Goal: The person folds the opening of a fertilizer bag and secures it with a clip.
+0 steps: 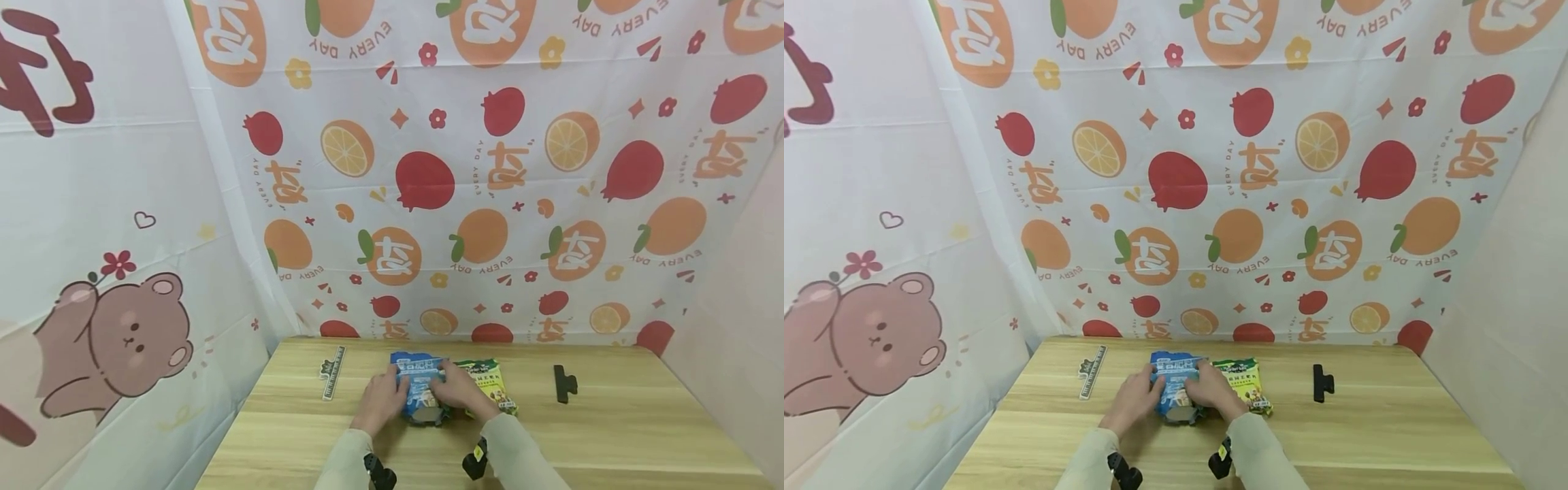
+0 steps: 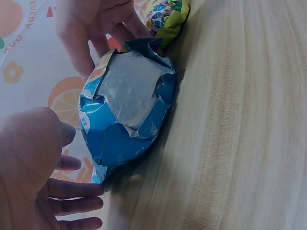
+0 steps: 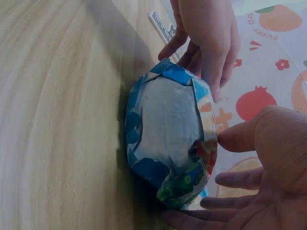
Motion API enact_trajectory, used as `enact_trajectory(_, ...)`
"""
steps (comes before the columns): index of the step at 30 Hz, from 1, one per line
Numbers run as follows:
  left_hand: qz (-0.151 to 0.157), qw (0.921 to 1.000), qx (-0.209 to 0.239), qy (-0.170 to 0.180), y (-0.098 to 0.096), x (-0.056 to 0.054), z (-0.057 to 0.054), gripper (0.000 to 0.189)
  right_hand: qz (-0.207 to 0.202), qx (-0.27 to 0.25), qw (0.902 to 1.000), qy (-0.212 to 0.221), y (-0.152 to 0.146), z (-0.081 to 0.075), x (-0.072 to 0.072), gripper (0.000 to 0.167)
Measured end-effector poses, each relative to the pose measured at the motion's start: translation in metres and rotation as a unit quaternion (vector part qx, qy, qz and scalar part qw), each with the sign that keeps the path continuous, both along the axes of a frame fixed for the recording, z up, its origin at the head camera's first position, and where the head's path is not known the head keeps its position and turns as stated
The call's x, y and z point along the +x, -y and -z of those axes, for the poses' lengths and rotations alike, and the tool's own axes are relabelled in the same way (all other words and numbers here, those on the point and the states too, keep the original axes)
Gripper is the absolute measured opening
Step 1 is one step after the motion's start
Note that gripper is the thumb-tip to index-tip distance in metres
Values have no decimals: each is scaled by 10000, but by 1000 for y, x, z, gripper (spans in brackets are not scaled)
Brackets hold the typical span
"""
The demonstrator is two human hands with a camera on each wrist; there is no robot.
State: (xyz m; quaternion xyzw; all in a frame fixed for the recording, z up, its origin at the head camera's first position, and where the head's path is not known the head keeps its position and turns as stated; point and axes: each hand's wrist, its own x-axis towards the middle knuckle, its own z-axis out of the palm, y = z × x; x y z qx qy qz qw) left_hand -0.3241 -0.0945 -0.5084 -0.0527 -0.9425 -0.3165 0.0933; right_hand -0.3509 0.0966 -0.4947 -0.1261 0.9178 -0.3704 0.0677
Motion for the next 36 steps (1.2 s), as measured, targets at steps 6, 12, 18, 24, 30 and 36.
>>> enact_trajectory(6,11,9993,272,240,2,-4,3,46,144,-258,9993,242,2,-4,-2,58)
enact_trajectory(12,143,9962,707,480,4,-4,3,45,254,-543,9974,397,2,-5,-1,62)
enact_trajectory(18,259,9880,1266,847,4,-4,-2,44,316,-761,9956,448,-1,-1,-3,64)
enact_trajectory(24,214,9809,1621,1055,5,-4,-6,44,277,-993,9939,389,-3,2,-5,62)
enact_trajectory(30,205,9793,1708,1063,4,-2,-8,44,247,-1085,9932,341,-5,3,-3,61)
enact_trajectory(36,166,9795,1761,966,2,-1,-10,41,188,-1154,9927,310,-6,4,-4,63)
